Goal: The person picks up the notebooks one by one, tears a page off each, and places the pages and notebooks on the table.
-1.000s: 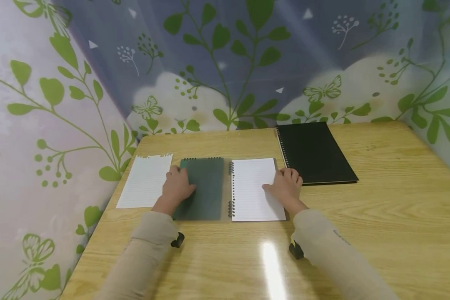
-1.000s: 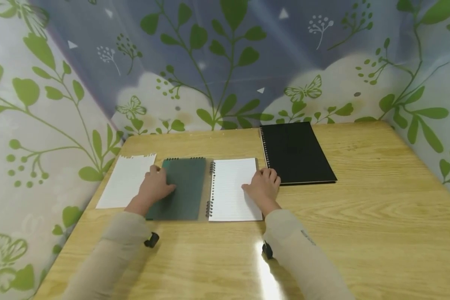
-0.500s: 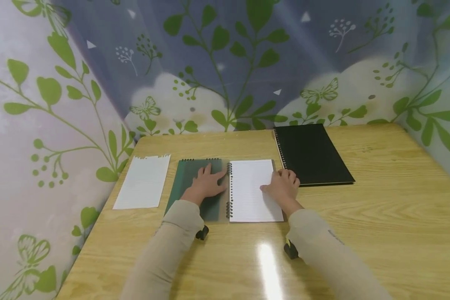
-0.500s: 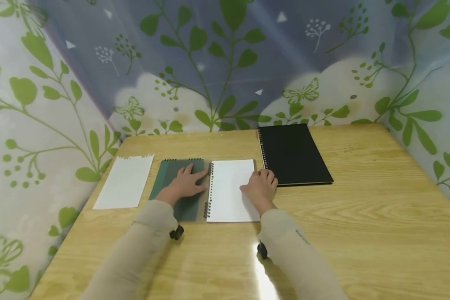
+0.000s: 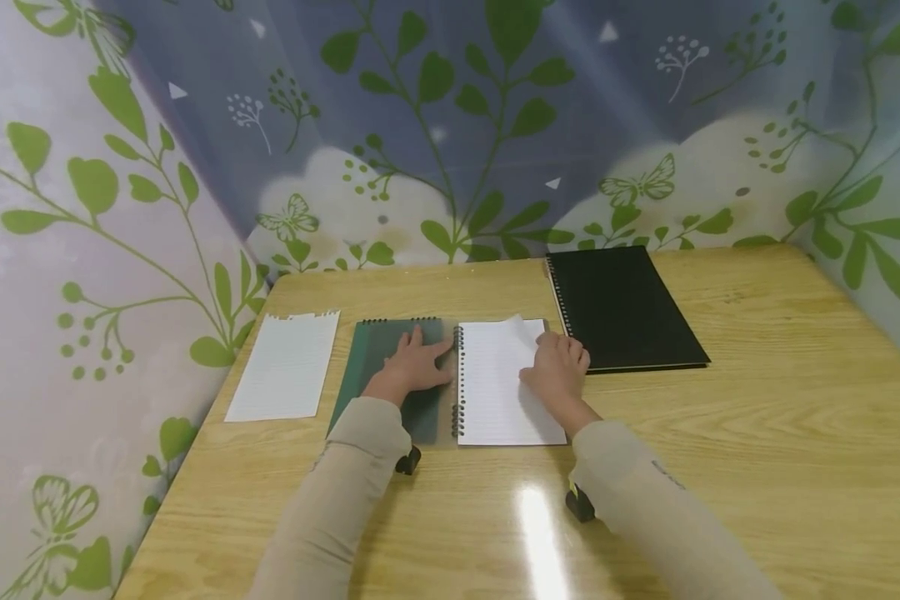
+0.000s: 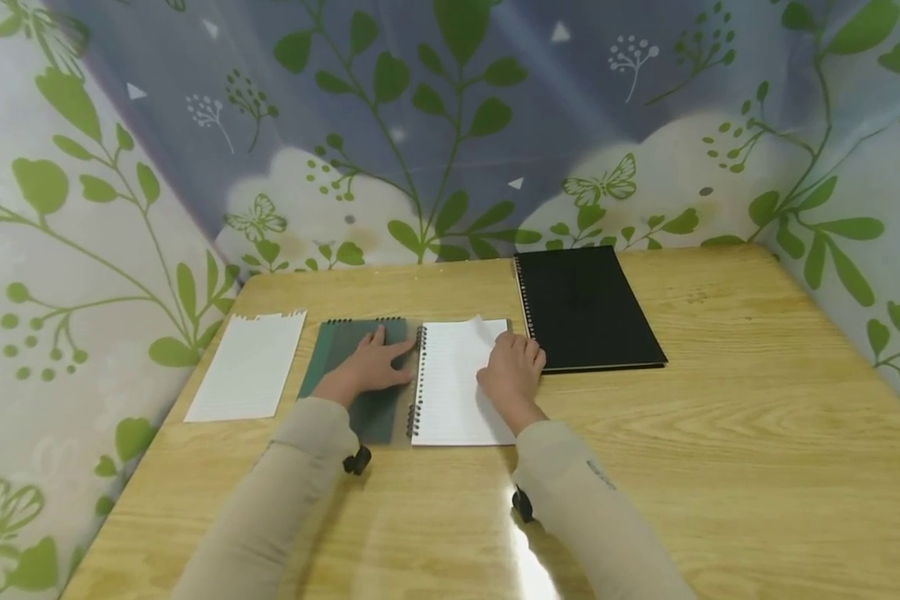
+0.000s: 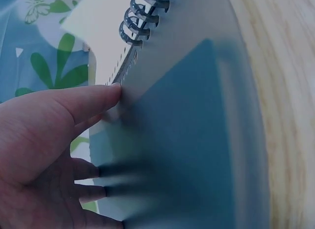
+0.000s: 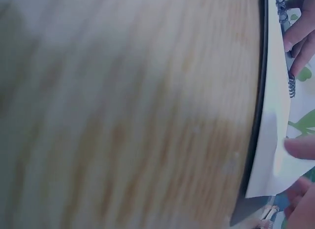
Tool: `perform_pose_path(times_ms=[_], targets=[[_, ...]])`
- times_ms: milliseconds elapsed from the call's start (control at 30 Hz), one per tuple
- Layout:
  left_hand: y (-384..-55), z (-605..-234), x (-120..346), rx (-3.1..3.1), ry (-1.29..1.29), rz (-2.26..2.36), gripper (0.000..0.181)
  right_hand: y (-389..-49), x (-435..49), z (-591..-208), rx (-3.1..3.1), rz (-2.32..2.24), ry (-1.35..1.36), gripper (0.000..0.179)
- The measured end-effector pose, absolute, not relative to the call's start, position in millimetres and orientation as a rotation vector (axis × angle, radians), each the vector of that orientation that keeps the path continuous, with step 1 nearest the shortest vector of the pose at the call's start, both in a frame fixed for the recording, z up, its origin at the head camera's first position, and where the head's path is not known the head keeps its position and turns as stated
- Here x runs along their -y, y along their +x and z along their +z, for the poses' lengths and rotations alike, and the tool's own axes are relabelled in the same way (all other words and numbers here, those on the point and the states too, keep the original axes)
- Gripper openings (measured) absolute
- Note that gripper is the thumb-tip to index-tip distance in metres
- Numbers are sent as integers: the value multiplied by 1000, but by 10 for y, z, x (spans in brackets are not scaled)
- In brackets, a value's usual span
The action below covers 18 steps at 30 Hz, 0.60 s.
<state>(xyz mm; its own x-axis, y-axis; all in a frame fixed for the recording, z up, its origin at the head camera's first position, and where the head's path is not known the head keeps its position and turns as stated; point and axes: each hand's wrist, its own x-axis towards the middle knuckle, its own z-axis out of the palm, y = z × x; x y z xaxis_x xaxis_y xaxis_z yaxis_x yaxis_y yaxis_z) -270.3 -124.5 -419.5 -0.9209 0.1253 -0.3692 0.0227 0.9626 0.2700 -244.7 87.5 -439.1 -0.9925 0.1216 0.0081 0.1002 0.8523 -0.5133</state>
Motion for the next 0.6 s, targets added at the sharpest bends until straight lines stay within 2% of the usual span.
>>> perform_pose_path(times_ms=[267, 467, 600], targets=[[-2708, -4166, 1252, -2696, 130, 379, 64, -2465, -946, -4387, 2828, 983, -204, 30], [-2715, -4140, 1245, -2688, 153, 367, 65, -2436, -1018, -4423, 2887, 1037, -209, 39], [-2700, -4124, 1233, -2675, 125, 363, 65, -2411, -1047, -4449, 2942, 1095, -216, 39]])
